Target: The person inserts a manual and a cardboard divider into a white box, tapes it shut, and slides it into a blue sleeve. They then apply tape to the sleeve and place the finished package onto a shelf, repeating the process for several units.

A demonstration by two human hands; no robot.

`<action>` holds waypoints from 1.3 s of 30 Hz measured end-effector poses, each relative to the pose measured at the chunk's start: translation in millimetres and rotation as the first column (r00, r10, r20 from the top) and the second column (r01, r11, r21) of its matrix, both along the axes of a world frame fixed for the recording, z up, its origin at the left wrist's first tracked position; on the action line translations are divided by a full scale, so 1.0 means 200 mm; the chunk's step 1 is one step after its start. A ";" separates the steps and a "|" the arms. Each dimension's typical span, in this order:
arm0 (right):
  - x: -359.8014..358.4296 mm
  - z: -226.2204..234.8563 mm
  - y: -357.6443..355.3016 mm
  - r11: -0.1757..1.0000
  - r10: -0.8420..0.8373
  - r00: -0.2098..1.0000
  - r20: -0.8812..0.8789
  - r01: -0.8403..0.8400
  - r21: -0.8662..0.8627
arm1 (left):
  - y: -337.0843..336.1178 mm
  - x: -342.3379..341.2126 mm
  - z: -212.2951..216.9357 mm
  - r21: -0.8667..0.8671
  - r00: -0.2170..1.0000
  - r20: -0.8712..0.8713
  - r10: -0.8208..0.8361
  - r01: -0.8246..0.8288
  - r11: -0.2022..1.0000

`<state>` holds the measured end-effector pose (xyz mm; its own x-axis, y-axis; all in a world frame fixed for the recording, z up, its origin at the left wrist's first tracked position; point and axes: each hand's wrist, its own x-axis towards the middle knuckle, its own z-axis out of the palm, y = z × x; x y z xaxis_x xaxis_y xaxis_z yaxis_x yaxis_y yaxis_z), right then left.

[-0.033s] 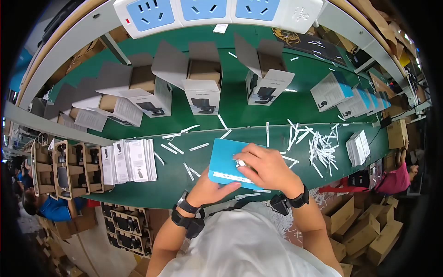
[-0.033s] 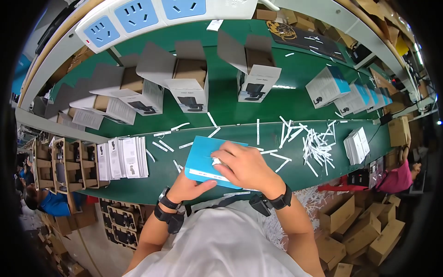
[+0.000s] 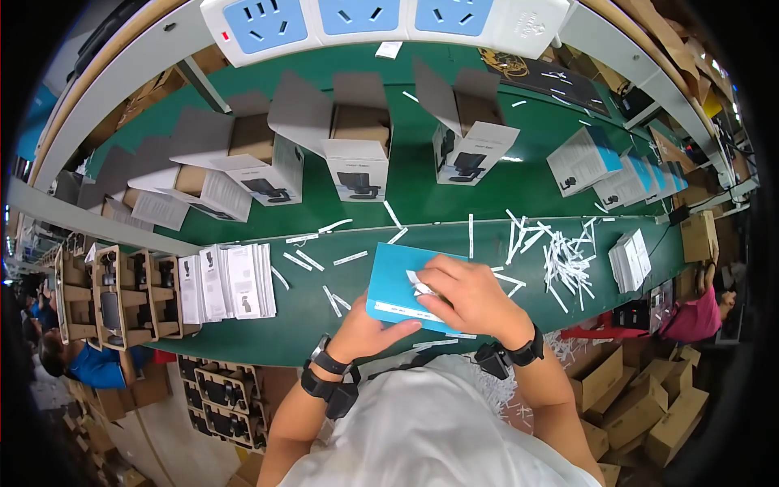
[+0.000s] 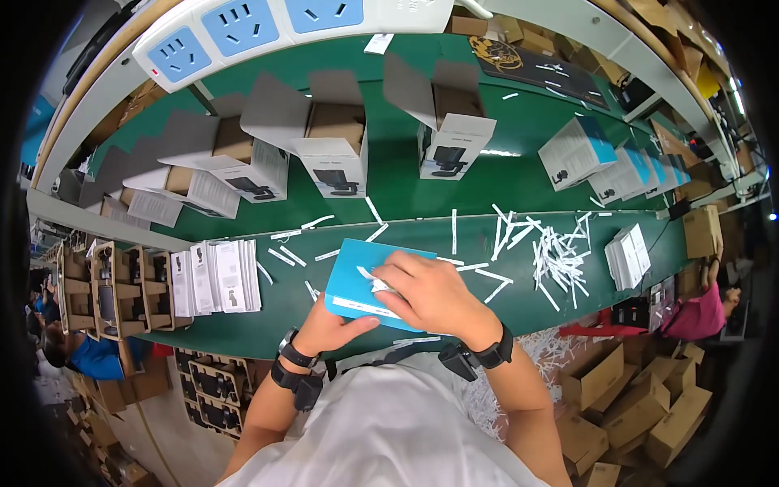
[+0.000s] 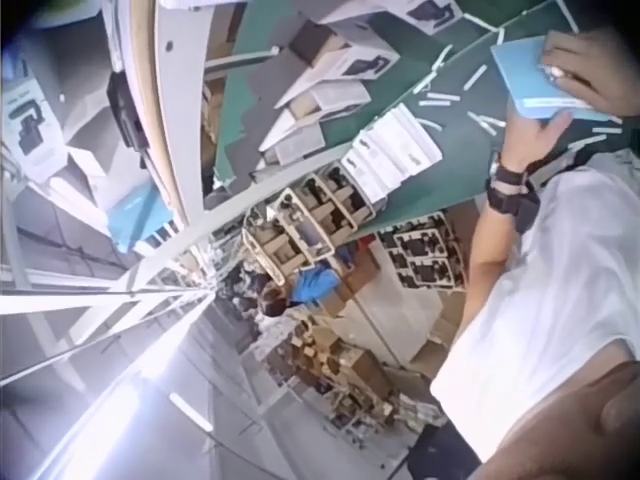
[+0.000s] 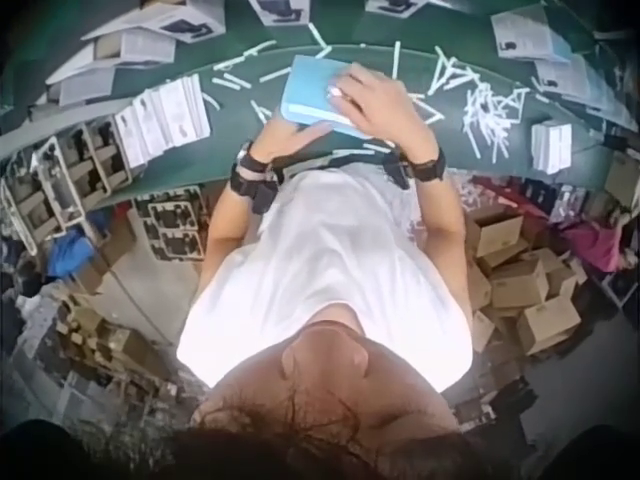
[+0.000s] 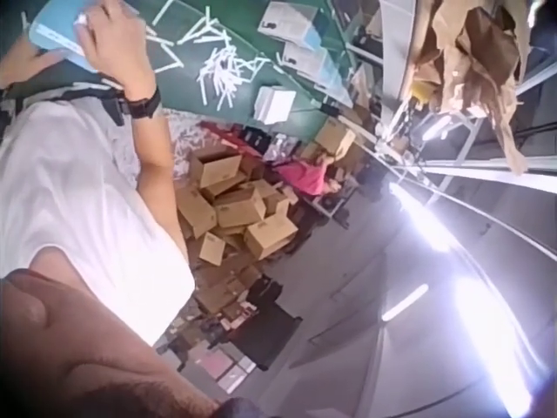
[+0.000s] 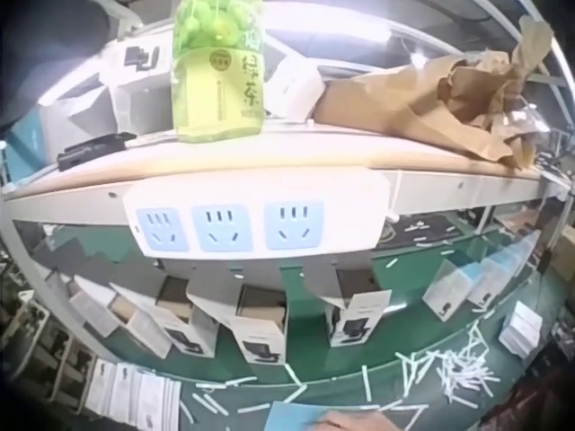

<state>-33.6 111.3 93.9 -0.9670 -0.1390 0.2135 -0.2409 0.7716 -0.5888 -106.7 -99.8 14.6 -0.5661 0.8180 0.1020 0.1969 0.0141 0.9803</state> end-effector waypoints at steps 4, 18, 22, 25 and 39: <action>-0.01 -0.02 -0.03 1.000 0.000 0.999 -0.042 0.000 0.014 | -0.05 -0.01 0.00 -0.003 1.000 -0.013 0.027 -0.027 1.000; -0.02 0.01 -0.15 0.997 0.005 0.981 -0.196 0.011 0.078 | -0.11 -0.05 -0.03 0.055 0.992 0.124 -0.018 0.011 0.998; -0.02 0.01 -0.18 0.992 0.005 0.980 -0.197 0.019 0.124 | -0.13 -0.06 -0.05 0.052 0.994 0.113 -0.016 0.010 0.999; -0.01 0.01 -0.22 0.974 0.063 0.978 -0.198 -0.017 0.227 | -0.15 -0.08 -0.09 0.051 0.998 0.056 -0.018 0.015 0.999; -0.02 -0.04 -0.26 0.983 -0.070 0.954 -0.290 0.117 0.145 | -0.17 -0.11 -0.08 0.147 0.990 0.138 -0.033 0.013 0.989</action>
